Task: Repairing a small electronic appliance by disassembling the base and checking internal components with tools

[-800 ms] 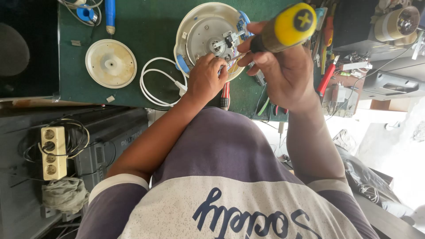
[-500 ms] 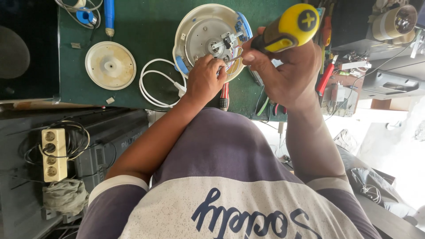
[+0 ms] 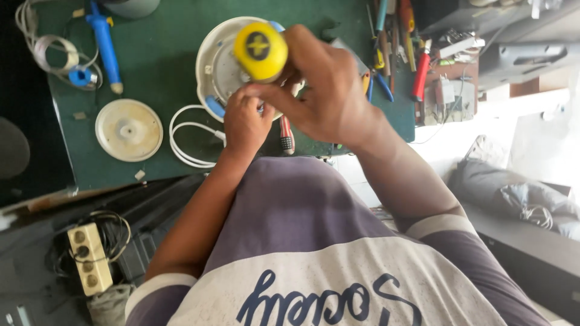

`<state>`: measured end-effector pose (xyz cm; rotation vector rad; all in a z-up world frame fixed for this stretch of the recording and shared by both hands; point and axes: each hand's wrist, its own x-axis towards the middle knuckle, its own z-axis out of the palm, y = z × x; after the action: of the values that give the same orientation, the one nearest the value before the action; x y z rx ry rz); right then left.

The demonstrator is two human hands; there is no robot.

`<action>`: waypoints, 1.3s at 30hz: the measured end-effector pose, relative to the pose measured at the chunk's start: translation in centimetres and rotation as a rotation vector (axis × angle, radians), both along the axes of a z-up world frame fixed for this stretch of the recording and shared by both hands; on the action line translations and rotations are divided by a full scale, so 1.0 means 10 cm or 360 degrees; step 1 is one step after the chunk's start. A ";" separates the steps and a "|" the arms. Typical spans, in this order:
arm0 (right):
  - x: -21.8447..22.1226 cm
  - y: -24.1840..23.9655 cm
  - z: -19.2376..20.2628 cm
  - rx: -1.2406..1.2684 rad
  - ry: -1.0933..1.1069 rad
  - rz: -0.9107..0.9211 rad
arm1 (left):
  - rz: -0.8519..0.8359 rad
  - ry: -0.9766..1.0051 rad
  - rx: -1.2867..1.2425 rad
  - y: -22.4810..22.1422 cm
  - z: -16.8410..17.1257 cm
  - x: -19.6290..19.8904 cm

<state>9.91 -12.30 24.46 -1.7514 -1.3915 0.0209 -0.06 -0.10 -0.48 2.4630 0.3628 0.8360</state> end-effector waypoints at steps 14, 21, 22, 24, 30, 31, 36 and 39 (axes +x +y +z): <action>1.23 -2.88 -2.04 0.0150 0.1364 -0.1062 | -0.0294 -0.0109 -0.0469 0.04 0.78 -0.49; 0.55 -3.06 -2.47 0.2194 0.2318 -0.2320 | -0.1602 0.0867 -0.1296 -0.34 1.30 -0.80; 0.55 -3.20 -2.79 0.2266 0.2259 -0.2329 | -0.1673 0.0861 -0.1269 -0.35 1.32 -0.65; 0.46 -3.48 -3.47 0.2678 0.2599 -0.2246 | -0.1683 0.0858 -0.1577 -0.41 1.37 -0.48; 0.87 -3.41 -4.19 0.2907 0.2641 -0.1954 | -0.0760 0.1359 -0.0600 -0.39 0.02 -0.66; 0.94 -3.24 -4.08 0.2897 0.2694 -0.1918 | -0.0717 0.1359 -0.0580 -0.34 0.15 -0.66; 1.21 -2.93 -4.01 0.2830 0.2885 -0.1753 | -0.0466 0.1179 -0.1347 -0.13 0.68 -0.79; 0.97 -2.58 -3.56 0.2496 0.3129 -0.1769 | -0.0293 0.0904 -0.1446 0.09 0.60 -0.99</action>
<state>19.62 -38.11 -11.14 -0.2268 0.9854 0.0193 -9.94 0.78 5.50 1.7632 0.5487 -0.1430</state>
